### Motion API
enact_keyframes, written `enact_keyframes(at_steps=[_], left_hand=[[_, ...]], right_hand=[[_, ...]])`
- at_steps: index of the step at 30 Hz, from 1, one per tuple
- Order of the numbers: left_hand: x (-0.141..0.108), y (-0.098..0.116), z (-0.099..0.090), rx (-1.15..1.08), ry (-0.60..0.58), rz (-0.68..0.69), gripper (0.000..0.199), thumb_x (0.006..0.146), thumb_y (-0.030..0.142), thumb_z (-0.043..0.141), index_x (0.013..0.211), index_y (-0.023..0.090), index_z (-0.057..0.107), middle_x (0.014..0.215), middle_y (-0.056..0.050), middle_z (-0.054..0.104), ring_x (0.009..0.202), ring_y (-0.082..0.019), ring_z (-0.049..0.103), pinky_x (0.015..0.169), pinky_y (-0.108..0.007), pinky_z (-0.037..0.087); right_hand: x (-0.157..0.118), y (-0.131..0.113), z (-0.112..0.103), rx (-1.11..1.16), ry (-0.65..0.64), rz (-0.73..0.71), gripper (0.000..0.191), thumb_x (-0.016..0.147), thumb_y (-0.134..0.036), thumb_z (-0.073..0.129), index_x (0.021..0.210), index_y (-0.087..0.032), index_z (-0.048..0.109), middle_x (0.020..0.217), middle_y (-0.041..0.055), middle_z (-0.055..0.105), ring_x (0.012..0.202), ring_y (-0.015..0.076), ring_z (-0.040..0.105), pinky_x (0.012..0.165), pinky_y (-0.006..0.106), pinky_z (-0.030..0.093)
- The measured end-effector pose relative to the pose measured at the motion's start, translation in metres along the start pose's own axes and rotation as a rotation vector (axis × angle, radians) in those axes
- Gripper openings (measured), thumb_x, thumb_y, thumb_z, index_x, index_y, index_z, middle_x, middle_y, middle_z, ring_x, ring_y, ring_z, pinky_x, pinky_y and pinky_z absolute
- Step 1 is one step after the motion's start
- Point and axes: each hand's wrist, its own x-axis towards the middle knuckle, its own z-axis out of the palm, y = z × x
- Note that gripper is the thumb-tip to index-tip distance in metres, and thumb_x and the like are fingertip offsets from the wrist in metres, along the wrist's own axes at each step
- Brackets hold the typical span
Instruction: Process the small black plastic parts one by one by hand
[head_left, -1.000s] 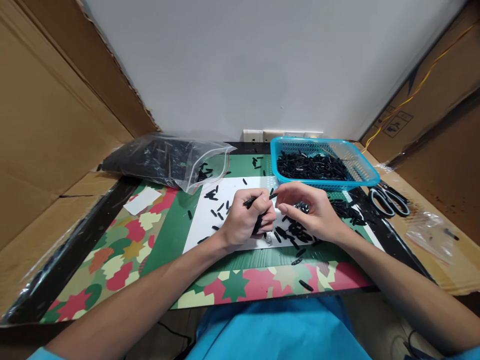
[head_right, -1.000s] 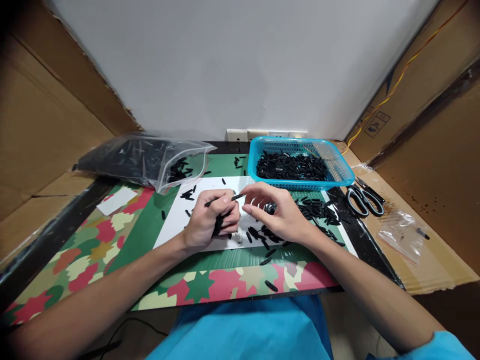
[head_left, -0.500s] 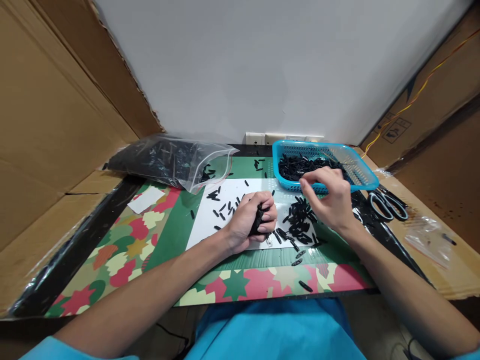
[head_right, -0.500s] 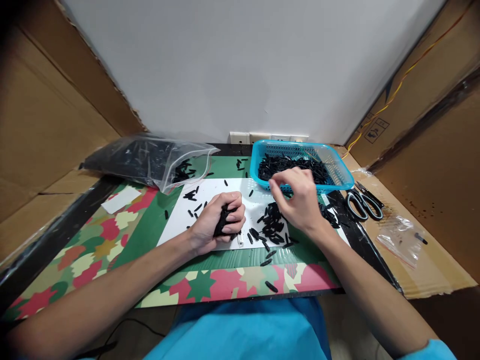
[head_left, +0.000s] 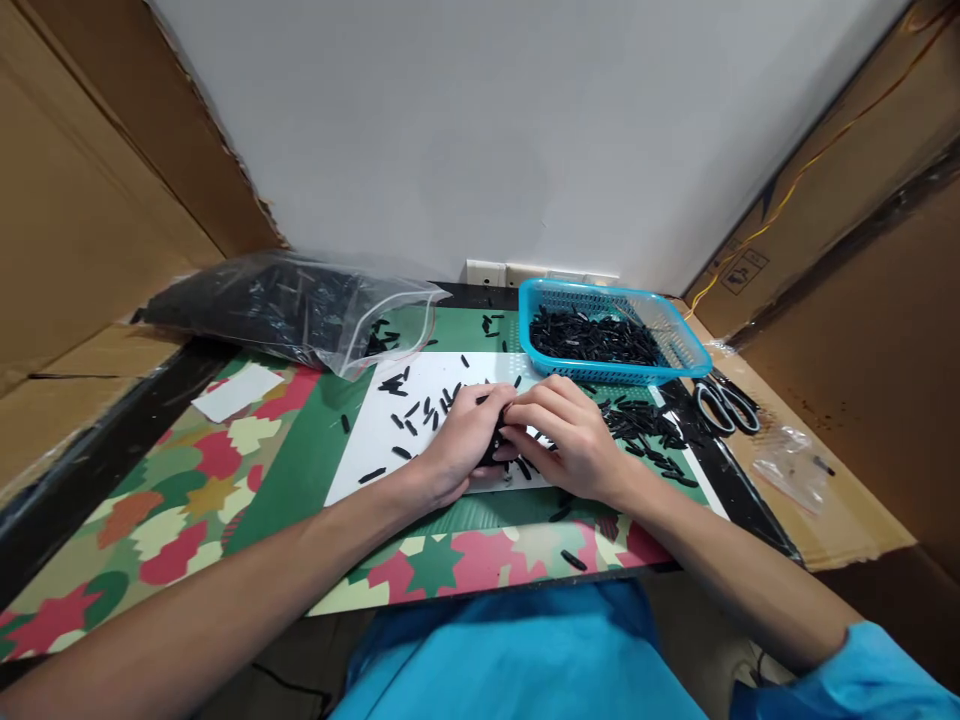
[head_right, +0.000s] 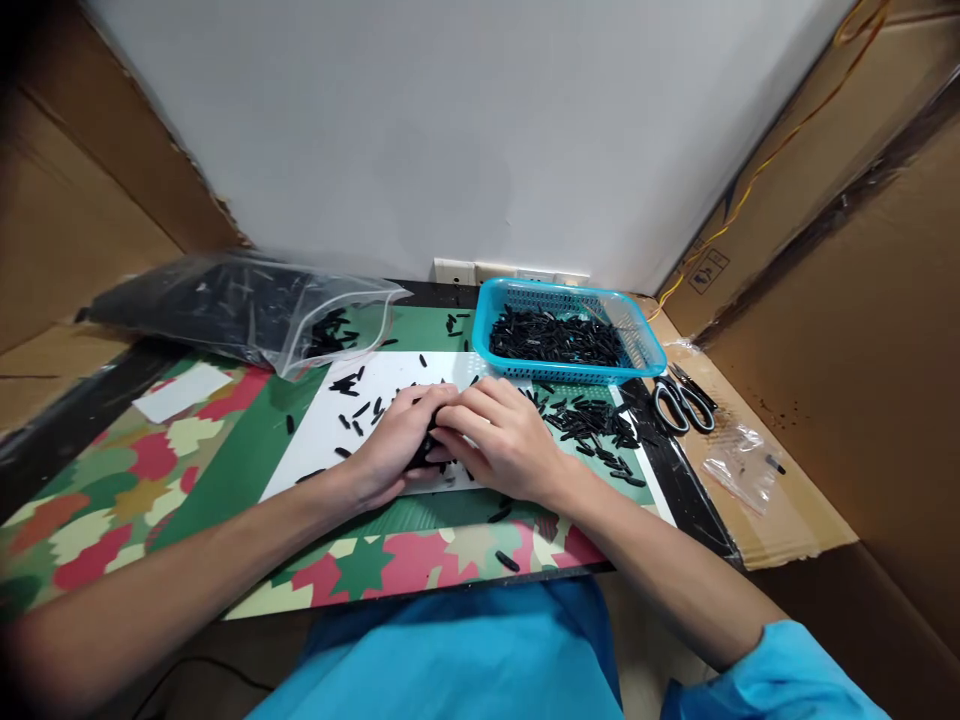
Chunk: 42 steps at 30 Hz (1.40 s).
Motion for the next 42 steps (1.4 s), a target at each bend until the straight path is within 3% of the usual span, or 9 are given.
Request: enact_keyframes(at_steps=[6,11,15,19,24,28,35,39,42], left_hand=[[0.001,0.0,-0.001,-0.051,0.011,-0.055,0.025,0.085,0.037,0.071,0.079,0.023,0.052,0.059,0.008,0.041,0.038,-0.007,0.039,0.029,-0.011,0.016],[0.001,0.008,-0.006,-0.173,-0.102,-0.166,0.028,0.083,0.033,0.071,0.073,0.022,0.047,0.061,0.008,0.041,0.039,-0.005,0.036,0.029,-0.011,0.015],[-0.002,0.012,-0.008,-0.277,-0.193,-0.274,0.036,0.086,0.038,0.071,0.071,0.022,0.042,0.062,0.01,0.036,0.038,-0.003,0.028,0.028,-0.011,0.016],[-0.003,0.014,-0.009,-0.328,-0.192,-0.226,0.034,0.088,0.036,0.068,0.072,0.022,0.041,0.064,0.009,0.036,0.039,-0.004,0.029,0.027,-0.011,0.017],[-0.003,0.015,-0.009,-0.232,-0.224,-0.137,0.035,0.09,0.04,0.07,0.075,0.022,0.044,0.065,0.008,0.04,0.041,-0.005,0.034,0.029,-0.01,0.018],[-0.002,0.012,-0.008,-0.19,-0.271,-0.196,0.046,0.09,0.054,0.075,0.076,0.023,0.044,0.064,0.008,0.04,0.04,-0.004,0.031,0.03,-0.01,0.016],[-0.004,0.012,-0.01,-0.188,-0.284,-0.174,0.044,0.092,0.051,0.071,0.074,0.022,0.043,0.063,0.008,0.04,0.04,-0.005,0.031,0.03,-0.01,0.016],[-0.004,0.012,-0.01,-0.173,-0.27,-0.111,0.043,0.094,0.049,0.07,0.074,0.022,0.044,0.062,0.008,0.041,0.04,-0.005,0.031,0.029,-0.01,0.018],[-0.003,0.013,-0.01,-0.181,-0.233,-0.08,0.041,0.092,0.047,0.071,0.074,0.022,0.044,0.062,0.008,0.041,0.039,-0.005,0.032,0.03,-0.01,0.017]], right_hand=[[-0.004,0.004,0.0,0.037,0.055,-0.015,0.013,0.103,-0.011,0.062,0.112,-0.019,0.067,0.097,0.0103,0.077,0.085,0.0227,0.065,0.075,0.039,0.057],[-0.005,0.003,-0.004,0.065,0.197,0.022,0.02,0.1,-0.008,0.067,0.114,-0.022,0.069,0.097,0.008,0.077,0.084,0.0216,0.07,0.073,0.038,0.059],[-0.008,0.001,0.0,0.128,0.262,0.134,0.02,0.1,-0.007,0.067,0.113,-0.023,0.069,0.094,0.006,0.076,0.08,0.0185,0.071,0.069,0.033,0.06],[-0.01,0.001,0.001,0.183,0.234,0.263,0.013,0.101,-0.011,0.063,0.108,-0.022,0.068,0.089,0.0026,0.075,0.067,0.0135,0.067,0.062,0.027,0.058],[-0.01,0.009,-0.007,0.209,0.222,0.362,0.007,0.102,-0.019,0.064,0.102,-0.023,0.071,0.089,0.0029,0.077,0.069,0.0147,0.07,0.061,0.027,0.059],[-0.013,0.013,-0.009,0.226,0.217,0.385,0.008,0.103,-0.024,0.065,0.103,-0.023,0.073,0.089,0.0036,0.078,0.069,0.0152,0.071,0.061,0.027,0.06],[-0.013,0.011,-0.007,0.32,0.188,0.355,0.009,0.102,-0.016,0.067,0.104,-0.022,0.073,0.089,0.0015,0.075,0.07,0.0127,0.07,0.061,0.023,0.057],[-0.011,0.02,-0.017,0.38,0.057,0.406,0.006,0.101,-0.023,0.07,0.106,-0.02,0.072,0.088,0.0013,0.075,0.07,0.0123,0.068,0.061,0.022,0.055],[-0.007,0.03,-0.03,0.483,-0.264,0.498,0.015,0.101,-0.033,0.073,0.096,-0.018,0.073,0.075,-0.0016,0.069,0.062,0.0115,0.06,0.056,0.022,0.047]])
